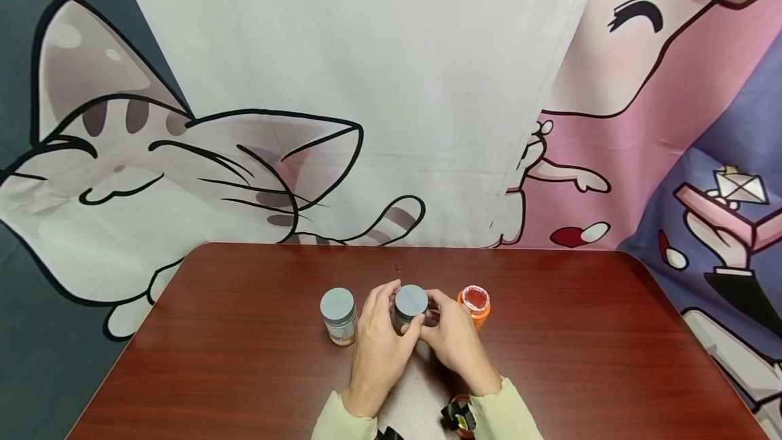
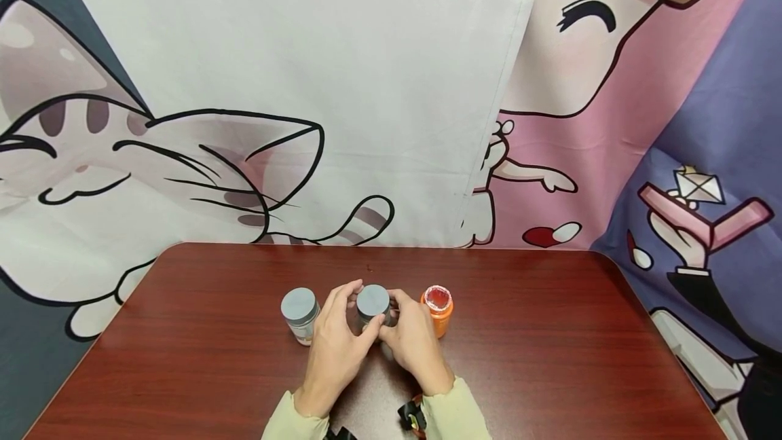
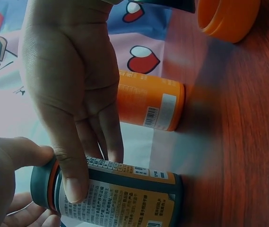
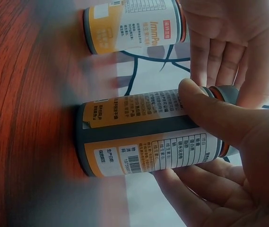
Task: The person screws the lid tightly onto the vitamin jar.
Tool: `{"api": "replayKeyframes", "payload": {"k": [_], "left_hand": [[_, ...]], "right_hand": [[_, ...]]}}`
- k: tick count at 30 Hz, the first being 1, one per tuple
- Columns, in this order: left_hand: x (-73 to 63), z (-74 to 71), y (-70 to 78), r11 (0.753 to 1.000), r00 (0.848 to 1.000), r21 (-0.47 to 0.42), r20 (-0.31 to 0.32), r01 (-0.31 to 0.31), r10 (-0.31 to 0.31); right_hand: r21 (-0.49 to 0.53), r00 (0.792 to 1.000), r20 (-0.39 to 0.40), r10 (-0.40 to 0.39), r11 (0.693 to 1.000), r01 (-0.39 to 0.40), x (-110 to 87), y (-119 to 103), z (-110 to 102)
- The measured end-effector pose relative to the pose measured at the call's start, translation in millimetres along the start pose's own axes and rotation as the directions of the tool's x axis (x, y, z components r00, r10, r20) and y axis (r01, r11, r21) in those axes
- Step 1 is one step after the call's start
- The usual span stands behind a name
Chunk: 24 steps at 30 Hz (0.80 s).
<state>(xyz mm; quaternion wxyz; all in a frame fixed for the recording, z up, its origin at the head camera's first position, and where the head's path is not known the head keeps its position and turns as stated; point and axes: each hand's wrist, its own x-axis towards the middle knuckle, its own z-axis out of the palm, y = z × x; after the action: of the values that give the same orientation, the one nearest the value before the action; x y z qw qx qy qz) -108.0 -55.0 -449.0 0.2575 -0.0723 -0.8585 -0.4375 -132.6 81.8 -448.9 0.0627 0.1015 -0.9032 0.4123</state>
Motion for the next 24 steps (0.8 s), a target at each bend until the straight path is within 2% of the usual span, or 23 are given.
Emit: {"api": "replayKeyframes", "payload": {"k": [4, 15, 24], "left_hand": [[0.7, -0.9, 0.6, 1.0, 1.0, 0.012, 0.018, -0.006, 0.005], [1.8, -3.6, -3.0, 0.997, 0.995, 0.016, 0.057, -0.08, 0.079], [3.5, -7.5, -5.2, 0.996, 0.99, 0.001, 0.113, -0.089, 0.089]], "right_hand": [[0.002, 1.0, -0.001, 0.002, 1.0, -0.002, 0.3, -0.4, -0.7], [-0.003, 1.0, 0.001, 0.006, 1.0, -0.006, -0.2, -1.0, -1.1], [-0.008, 1.0, 0.018, 0.014, 1.0, -0.014, -1.1, -1.9, -1.1]]}}
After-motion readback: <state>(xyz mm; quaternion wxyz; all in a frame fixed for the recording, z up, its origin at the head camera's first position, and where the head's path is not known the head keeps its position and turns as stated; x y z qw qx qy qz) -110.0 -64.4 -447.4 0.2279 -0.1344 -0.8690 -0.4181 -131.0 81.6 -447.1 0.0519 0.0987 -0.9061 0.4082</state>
